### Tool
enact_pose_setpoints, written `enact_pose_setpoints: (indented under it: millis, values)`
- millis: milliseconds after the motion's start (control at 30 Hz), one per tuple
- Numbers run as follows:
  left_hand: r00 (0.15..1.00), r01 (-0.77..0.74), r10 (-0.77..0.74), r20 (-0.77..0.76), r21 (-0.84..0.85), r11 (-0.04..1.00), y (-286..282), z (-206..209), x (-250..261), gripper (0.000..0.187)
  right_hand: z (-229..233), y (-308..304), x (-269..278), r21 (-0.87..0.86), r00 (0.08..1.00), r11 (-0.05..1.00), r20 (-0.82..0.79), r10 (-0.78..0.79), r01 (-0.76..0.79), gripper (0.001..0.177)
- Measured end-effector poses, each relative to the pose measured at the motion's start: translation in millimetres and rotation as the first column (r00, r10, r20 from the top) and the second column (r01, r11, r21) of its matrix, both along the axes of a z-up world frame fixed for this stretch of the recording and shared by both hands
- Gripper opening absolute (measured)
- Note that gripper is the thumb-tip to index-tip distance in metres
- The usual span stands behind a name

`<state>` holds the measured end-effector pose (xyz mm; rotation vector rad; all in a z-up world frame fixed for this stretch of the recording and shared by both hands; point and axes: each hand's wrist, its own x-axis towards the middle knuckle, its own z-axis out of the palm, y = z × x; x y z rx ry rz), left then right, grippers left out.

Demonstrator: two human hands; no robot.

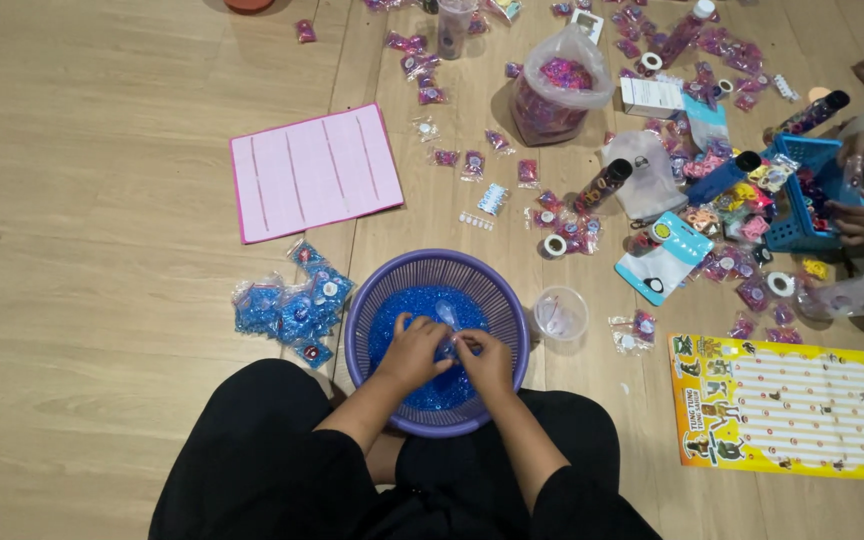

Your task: The person packs small blue beads into individual plastic bags while sitting on the floor.

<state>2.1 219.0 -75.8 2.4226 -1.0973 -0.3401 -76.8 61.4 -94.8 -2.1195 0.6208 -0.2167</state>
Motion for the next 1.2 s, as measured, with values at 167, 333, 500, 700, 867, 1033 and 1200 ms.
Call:
enact_pose_setpoints:
  millis: [167, 333, 500, 700, 867, 1033, 1200]
  values:
    - [0.998, -0.068, 0.068, -0.014, 0.001, 0.998, 3, 10, 0, 0.037, 23, 0, -7, -0.157, 0.982, 0.988, 0.188, 0.025, 0.005, 0.008]
    - [0.991, -0.084, 0.08, 0.107, 0.03, 0.996, 4, 0, -4, 0.041, 36, 17, -13, -0.334, 0.972, 0.933, 0.144, 0.188, -0.131, 0.01]
    - [0.954, -0.077, 0.096, 0.285, -0.078, 0.994, -1, -21, -8, 0.027, 20, 18, -14, -0.306, 0.926, 0.922, 0.216, 0.31, -0.238, 0.013]
    - [0.986, -0.047, 0.044, 0.159, 0.014, 0.999, 3, -10, -3, 0.031, 10, 16, -14, -0.221, 0.937, 0.94, 0.177, 0.3, -0.259, 0.021]
    - [0.997, -0.055, 0.052, 0.048, 0.06, 0.997, 3, -5, 2, 0.04, 33, 19, -11, -0.173, 0.943, 0.952, 0.178, 0.282, -0.252, 0.021]
    - [0.997, -0.064, 0.063, 0.044, 0.042, 0.997, 5, -12, 4, 0.044, 23, 15, -7, -0.059, 0.931, 0.958, 0.23, 0.285, -0.279, 0.018]
    - [0.971, -0.227, 0.232, 0.059, -0.071, 0.971, 14, 42, 7, 0.037, 3, -5, 3, -0.126, 0.999, 0.992, 0.028, 0.025, -0.022, 0.026]
